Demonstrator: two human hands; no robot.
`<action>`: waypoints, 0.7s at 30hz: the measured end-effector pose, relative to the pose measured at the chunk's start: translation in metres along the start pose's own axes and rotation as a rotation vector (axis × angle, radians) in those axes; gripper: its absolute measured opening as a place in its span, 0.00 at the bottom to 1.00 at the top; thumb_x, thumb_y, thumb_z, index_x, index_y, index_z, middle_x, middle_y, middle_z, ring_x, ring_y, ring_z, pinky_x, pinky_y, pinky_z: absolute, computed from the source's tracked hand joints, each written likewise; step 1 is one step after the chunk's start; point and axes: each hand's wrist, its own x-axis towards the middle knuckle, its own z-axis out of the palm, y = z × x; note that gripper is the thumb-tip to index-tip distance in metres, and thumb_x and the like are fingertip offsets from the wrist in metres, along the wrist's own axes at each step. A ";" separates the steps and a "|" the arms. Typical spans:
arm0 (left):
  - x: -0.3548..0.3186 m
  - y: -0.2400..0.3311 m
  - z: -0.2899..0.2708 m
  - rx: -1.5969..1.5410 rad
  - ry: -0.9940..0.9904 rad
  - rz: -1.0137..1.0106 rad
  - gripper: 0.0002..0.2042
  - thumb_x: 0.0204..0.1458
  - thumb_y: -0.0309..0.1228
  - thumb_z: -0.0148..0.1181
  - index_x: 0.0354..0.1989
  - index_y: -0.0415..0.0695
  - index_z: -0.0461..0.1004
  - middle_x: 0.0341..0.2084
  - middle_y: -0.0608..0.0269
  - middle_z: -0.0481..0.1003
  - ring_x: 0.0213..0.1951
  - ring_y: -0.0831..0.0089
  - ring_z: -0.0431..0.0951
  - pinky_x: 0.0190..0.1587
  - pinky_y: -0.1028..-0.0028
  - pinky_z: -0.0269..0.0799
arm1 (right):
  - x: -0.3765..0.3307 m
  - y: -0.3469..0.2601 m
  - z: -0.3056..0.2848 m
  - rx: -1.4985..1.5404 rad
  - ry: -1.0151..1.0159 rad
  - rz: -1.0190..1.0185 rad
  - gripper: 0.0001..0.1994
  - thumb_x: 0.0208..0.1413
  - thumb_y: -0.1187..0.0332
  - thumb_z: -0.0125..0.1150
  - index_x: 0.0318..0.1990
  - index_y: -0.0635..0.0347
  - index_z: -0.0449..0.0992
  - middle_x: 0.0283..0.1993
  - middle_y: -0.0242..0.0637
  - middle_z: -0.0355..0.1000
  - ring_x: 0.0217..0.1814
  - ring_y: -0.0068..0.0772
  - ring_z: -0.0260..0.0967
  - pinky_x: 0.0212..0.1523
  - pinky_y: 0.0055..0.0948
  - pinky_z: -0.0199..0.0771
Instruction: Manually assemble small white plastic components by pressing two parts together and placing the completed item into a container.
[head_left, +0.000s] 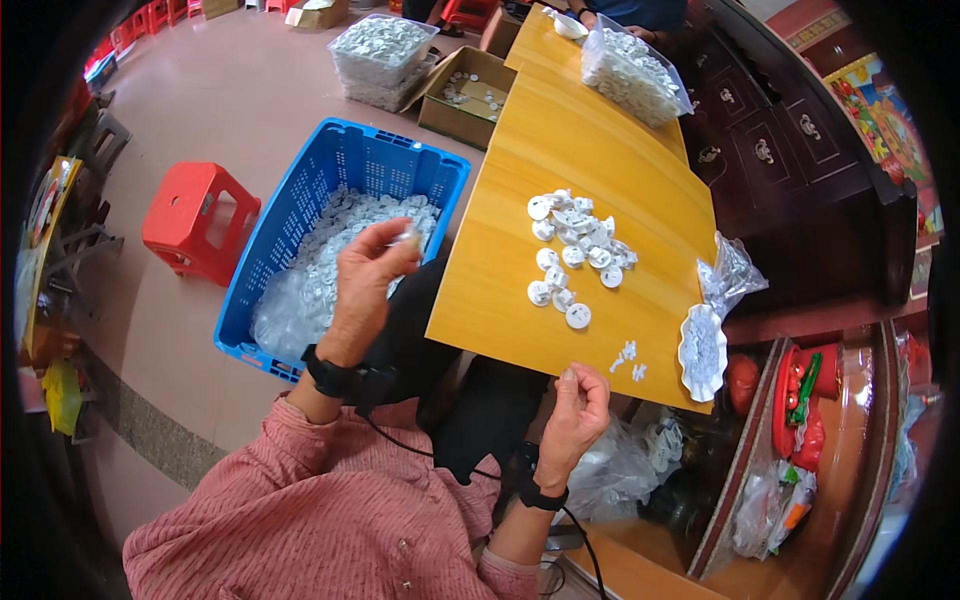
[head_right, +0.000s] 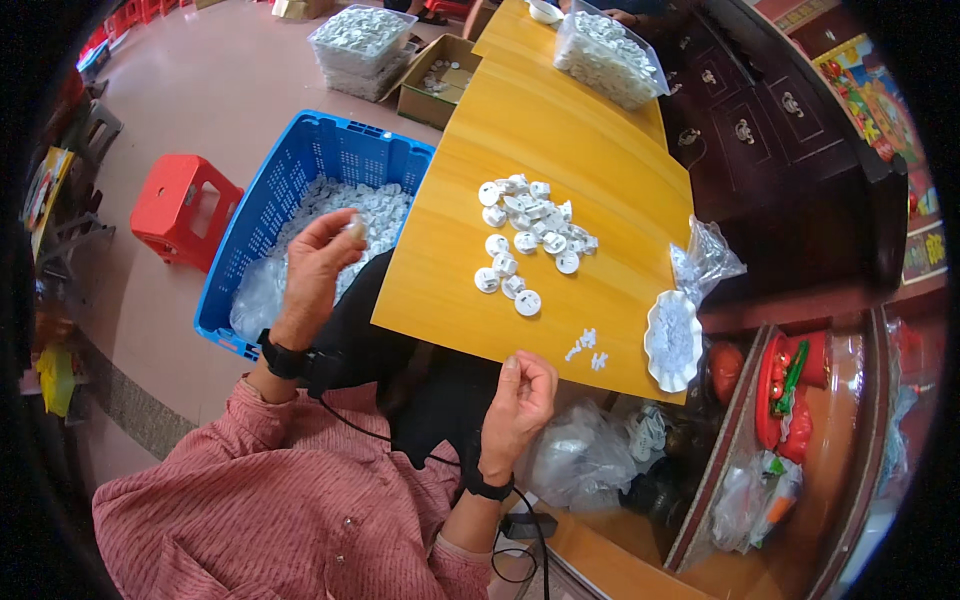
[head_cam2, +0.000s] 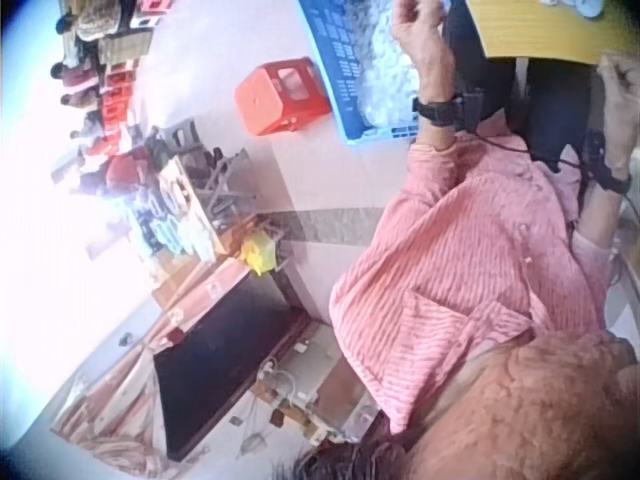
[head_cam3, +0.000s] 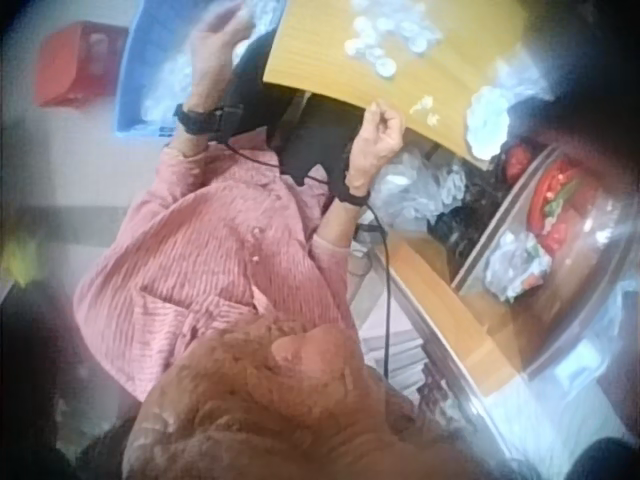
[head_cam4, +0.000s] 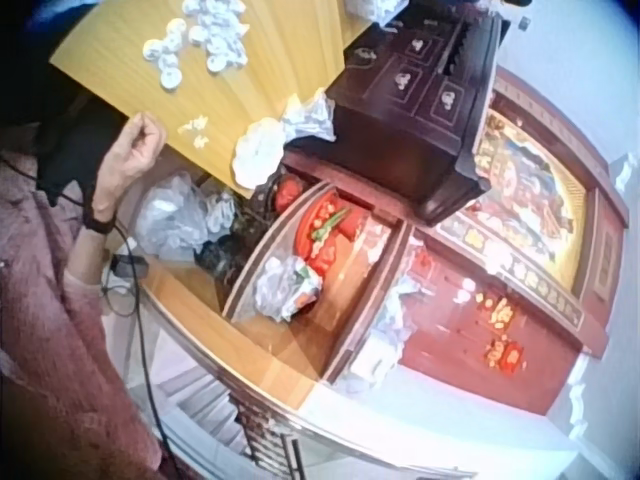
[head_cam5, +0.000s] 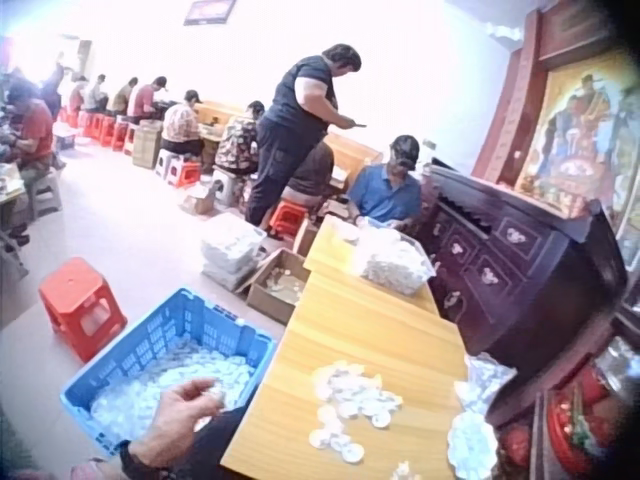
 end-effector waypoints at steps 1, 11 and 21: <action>0.005 -0.004 -0.008 0.012 0.062 -0.009 0.17 0.54 0.26 0.66 0.52 0.36 0.75 0.37 0.61 0.79 0.34 0.77 0.79 0.36 0.78 0.76 | 0.000 0.004 -0.001 -0.014 0.010 -0.017 0.03 0.61 0.76 0.59 0.37 0.68 0.73 0.45 0.37 0.71 0.42 0.23 0.67 0.44 0.22 0.70; -0.011 -0.010 0.023 0.303 0.012 0.212 0.12 0.56 0.25 0.63 0.48 0.38 0.77 0.32 0.67 0.78 0.32 0.82 0.76 0.35 0.80 0.73 | 0.008 0.010 -0.022 -0.342 0.174 -0.067 0.04 0.58 0.79 0.59 0.40 0.68 0.73 0.47 0.45 0.69 0.44 0.36 0.70 0.46 0.31 0.72; -0.040 -0.019 0.091 0.641 -0.347 0.498 0.07 0.51 0.22 0.64 0.38 0.36 0.78 0.32 0.55 0.74 0.29 0.66 0.77 0.32 0.71 0.73 | 0.016 0.020 -0.035 -1.116 0.048 -0.277 0.21 0.50 0.80 0.57 0.55 0.64 0.71 0.58 0.40 0.66 0.59 0.49 0.61 0.58 0.48 0.59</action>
